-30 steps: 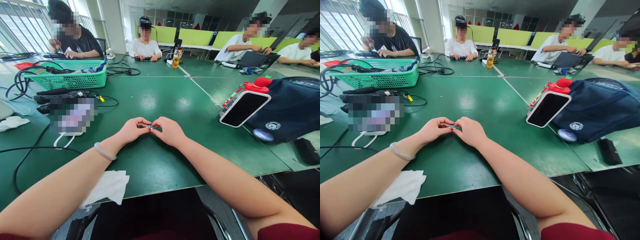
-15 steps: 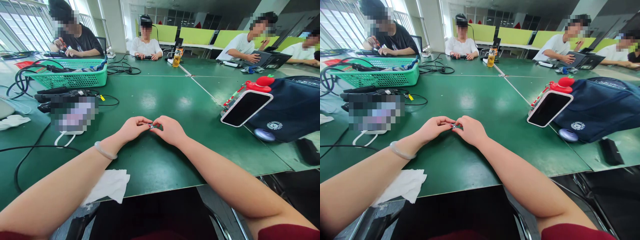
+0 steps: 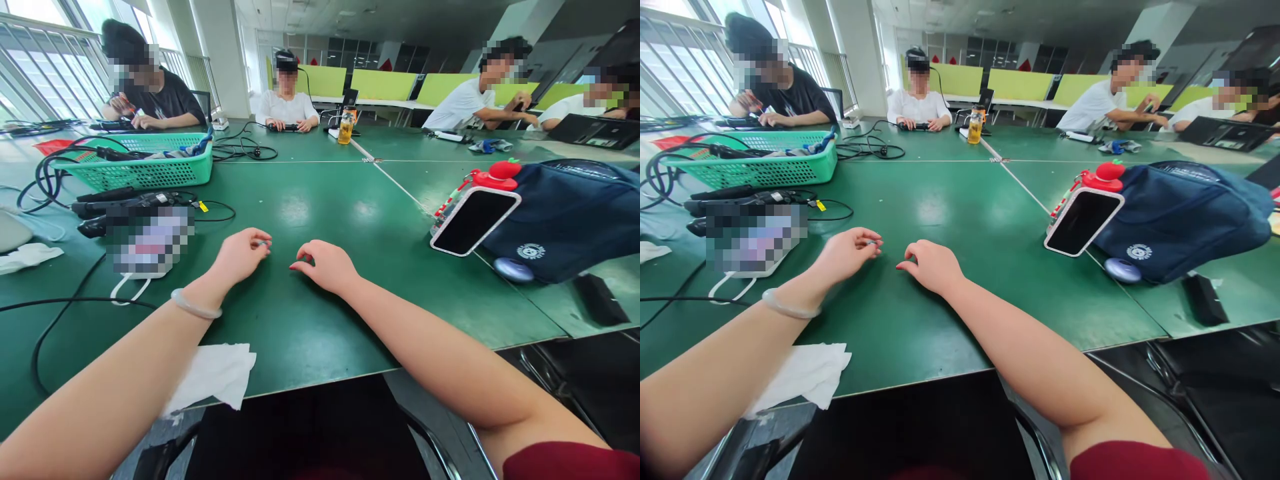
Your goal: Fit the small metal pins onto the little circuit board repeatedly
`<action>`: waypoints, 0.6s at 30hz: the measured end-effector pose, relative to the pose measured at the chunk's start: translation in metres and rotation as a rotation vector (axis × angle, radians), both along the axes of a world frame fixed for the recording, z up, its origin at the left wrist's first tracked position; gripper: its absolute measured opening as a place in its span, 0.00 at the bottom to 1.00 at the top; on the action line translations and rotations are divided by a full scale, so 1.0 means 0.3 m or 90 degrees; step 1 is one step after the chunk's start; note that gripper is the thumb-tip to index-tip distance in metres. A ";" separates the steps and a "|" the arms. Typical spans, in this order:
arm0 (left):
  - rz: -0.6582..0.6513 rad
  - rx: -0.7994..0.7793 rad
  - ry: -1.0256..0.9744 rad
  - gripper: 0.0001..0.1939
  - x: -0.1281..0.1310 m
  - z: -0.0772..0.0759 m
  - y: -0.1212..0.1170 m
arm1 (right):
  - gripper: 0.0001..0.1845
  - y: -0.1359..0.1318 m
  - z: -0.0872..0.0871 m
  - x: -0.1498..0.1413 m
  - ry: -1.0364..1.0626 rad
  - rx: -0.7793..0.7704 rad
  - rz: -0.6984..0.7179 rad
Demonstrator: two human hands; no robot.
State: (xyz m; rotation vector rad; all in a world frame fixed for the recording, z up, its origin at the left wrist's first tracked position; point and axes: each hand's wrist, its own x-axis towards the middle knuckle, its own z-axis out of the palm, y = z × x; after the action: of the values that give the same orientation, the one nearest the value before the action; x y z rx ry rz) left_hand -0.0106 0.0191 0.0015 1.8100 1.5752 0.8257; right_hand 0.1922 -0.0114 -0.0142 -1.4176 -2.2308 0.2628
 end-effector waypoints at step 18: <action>0.270 0.062 0.449 0.13 -0.256 -0.006 0.116 | 0.16 0.043 -0.034 0.052 0.107 -0.042 -0.030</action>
State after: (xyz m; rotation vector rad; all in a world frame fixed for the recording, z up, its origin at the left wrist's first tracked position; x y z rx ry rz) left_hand -0.0874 0.0538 -0.0004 1.9882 2.4620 0.4482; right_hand 0.2077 0.0016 -0.0245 -1.4248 -2.0676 0.4263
